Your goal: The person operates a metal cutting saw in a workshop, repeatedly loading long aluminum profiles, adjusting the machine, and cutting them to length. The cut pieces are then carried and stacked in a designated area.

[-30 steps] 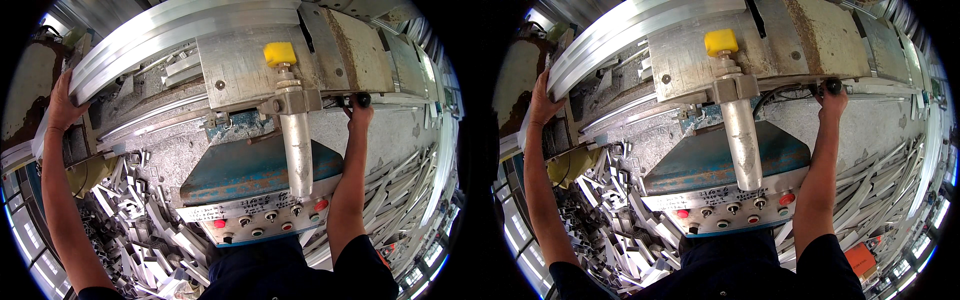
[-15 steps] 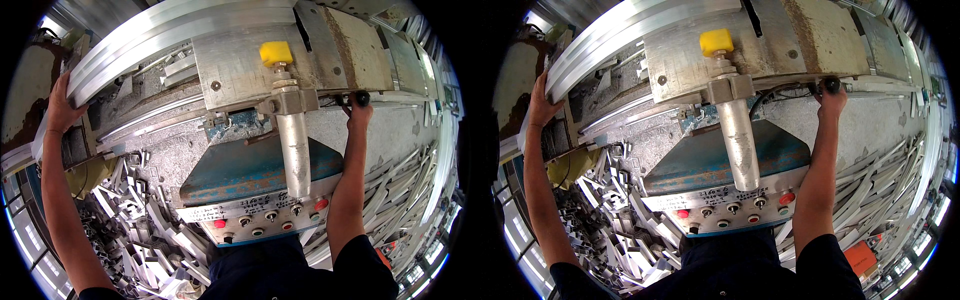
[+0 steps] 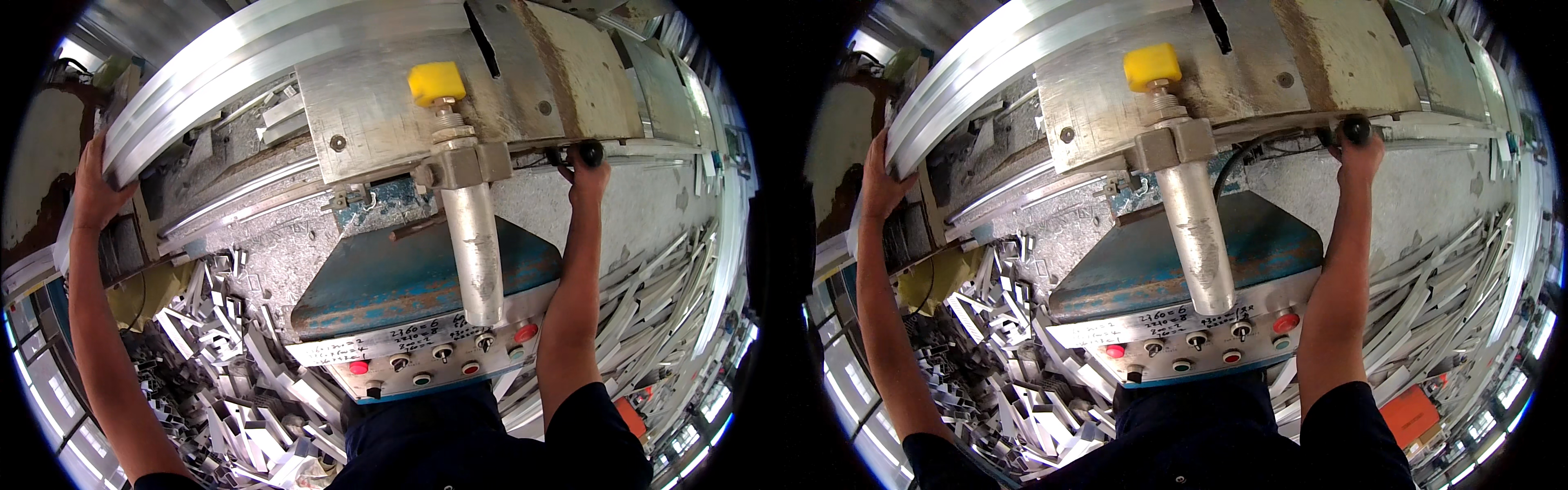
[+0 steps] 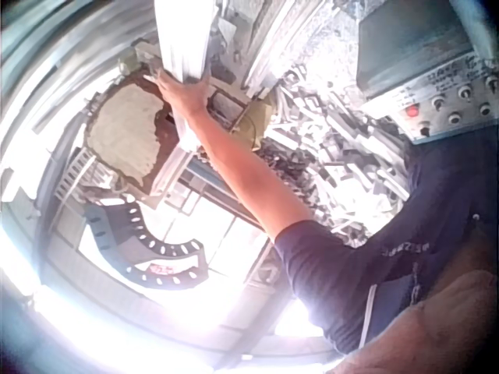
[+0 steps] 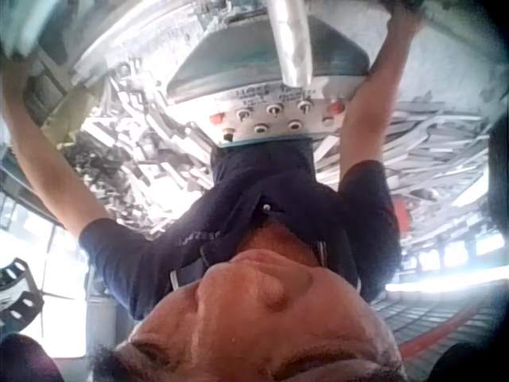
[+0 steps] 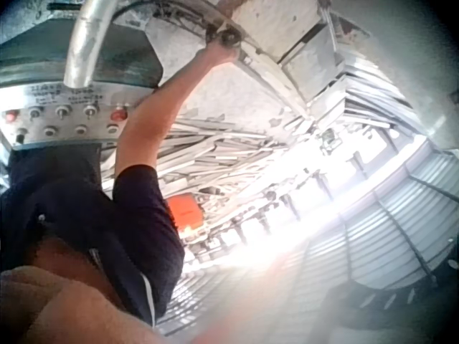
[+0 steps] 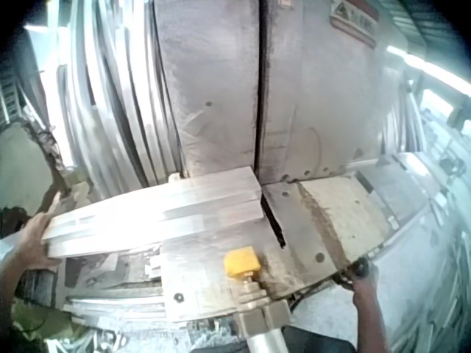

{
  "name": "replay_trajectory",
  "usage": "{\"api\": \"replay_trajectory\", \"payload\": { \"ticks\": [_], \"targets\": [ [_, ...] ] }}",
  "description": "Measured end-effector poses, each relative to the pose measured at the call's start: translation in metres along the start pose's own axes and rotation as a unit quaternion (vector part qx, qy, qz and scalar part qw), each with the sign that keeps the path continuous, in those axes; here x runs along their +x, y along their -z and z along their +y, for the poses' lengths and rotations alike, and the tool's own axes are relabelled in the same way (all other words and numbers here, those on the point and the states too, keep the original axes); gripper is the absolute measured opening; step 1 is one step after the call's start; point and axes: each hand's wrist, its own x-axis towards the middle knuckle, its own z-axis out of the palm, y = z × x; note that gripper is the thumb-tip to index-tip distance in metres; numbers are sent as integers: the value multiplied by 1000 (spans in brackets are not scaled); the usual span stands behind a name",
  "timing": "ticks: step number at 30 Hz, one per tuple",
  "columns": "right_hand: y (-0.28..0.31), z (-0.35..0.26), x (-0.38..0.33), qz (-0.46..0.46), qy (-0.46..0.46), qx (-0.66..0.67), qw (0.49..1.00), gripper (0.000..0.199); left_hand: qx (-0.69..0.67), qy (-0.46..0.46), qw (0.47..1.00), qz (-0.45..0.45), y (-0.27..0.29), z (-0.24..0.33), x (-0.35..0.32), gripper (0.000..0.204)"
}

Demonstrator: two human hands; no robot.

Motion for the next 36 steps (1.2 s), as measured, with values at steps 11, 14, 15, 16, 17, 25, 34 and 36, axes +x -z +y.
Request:
{"api": "replay_trajectory", "payload": {
  "ticks": [11, 14, 15, 16, 17, 25, 34, 36],
  "targets": [
    [0, 1, 4, -4, 12, 8, 1000, 20, 0, -1, 1000, 2, -1, -3, 0, 88],
    [-1, -3, 2, -5, 11, -6, 1000, 20, -1, -10, 1000, 7, -2, -5, -1, 88],
    [-1, -5, 1, -4, 12, -6, 1000, 20, -1, -13, 1000, 8, -1, -4, 0, 87],
    [-1, -6, 0, -4, 13, -8, 1000, 20, -1, -15, 1000, 9, 0, 0, -1, 87],
    [-2, -6, 0, 1, 4, -8, 1000, 20, 1, -13, 1000, 8, 0, 2, 0, 86],
    [-1, -11, 1, 4, -23, -6, 1000, 20, -4, -28, 1000, 11, -3, -2, 2, 86],
    [-1, -4, 6, 17, -39, -2, 999, 21, 12, -9, 1000, 0, -2, -2, 0, 89],
    [0, -5, 6, 21, -51, -5, 998, 21, 10, -13, 1000, 6, -2, -1, 0, 89]
  ]
}}
